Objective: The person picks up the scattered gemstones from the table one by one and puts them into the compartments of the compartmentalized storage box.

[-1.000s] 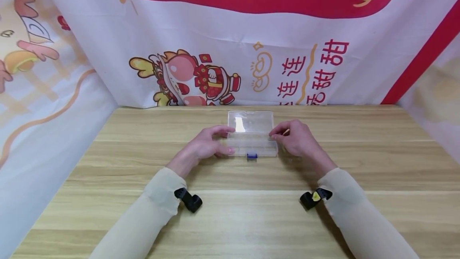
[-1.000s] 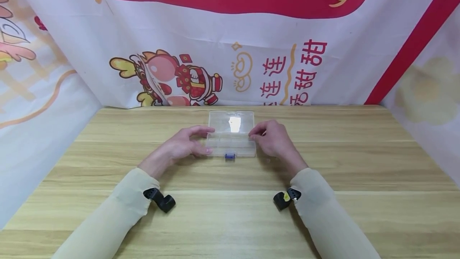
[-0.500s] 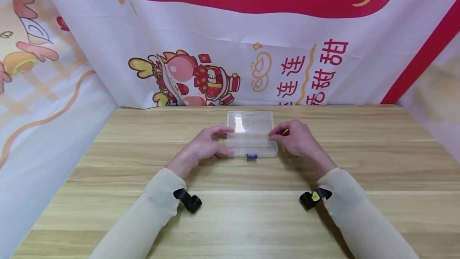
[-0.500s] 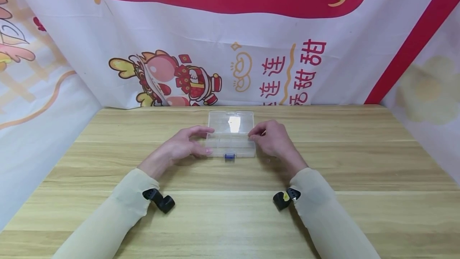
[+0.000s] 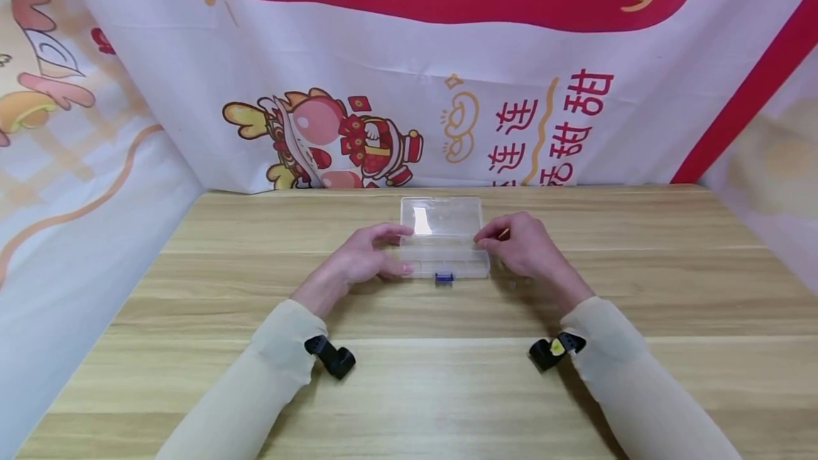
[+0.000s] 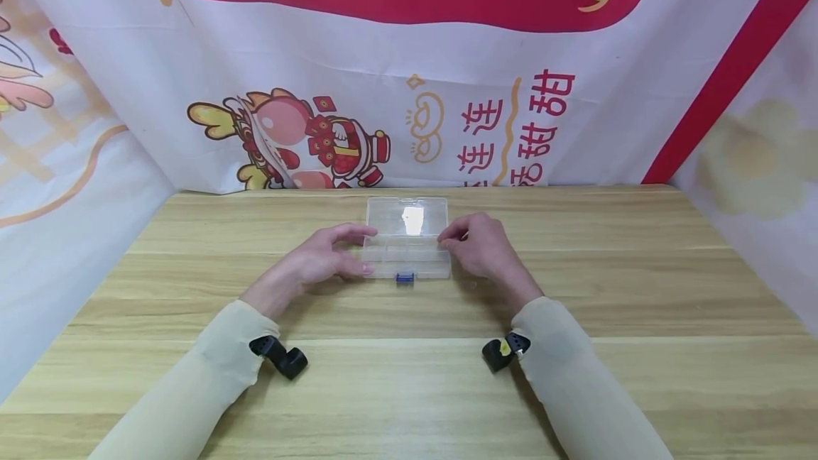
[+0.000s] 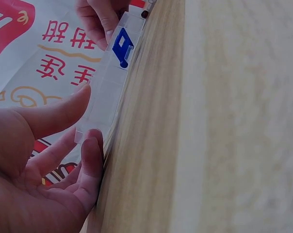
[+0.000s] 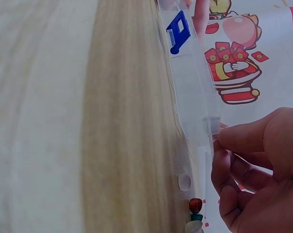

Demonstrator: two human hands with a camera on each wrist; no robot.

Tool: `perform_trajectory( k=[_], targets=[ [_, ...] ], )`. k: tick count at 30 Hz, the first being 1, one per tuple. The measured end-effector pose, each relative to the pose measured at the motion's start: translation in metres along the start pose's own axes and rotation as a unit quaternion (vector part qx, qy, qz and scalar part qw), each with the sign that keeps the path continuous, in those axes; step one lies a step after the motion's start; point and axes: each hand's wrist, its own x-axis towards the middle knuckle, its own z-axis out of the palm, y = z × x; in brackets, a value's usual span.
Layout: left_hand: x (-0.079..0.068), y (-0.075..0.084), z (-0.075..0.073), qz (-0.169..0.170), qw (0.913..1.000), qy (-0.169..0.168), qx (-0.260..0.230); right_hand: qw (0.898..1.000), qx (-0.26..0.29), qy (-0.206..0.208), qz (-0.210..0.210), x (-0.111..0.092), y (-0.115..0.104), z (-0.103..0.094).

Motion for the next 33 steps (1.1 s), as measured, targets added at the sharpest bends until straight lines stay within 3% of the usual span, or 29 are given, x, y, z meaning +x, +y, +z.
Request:
perform_trajectory(
  k=[33],
  targets=[
    [-0.0021,0.0001,-0.0006,0.007,1.0,-0.004,-0.003,1.0,-0.001,-0.008,0.0,-0.0012,-0.0009,-0.0018]
  ],
)
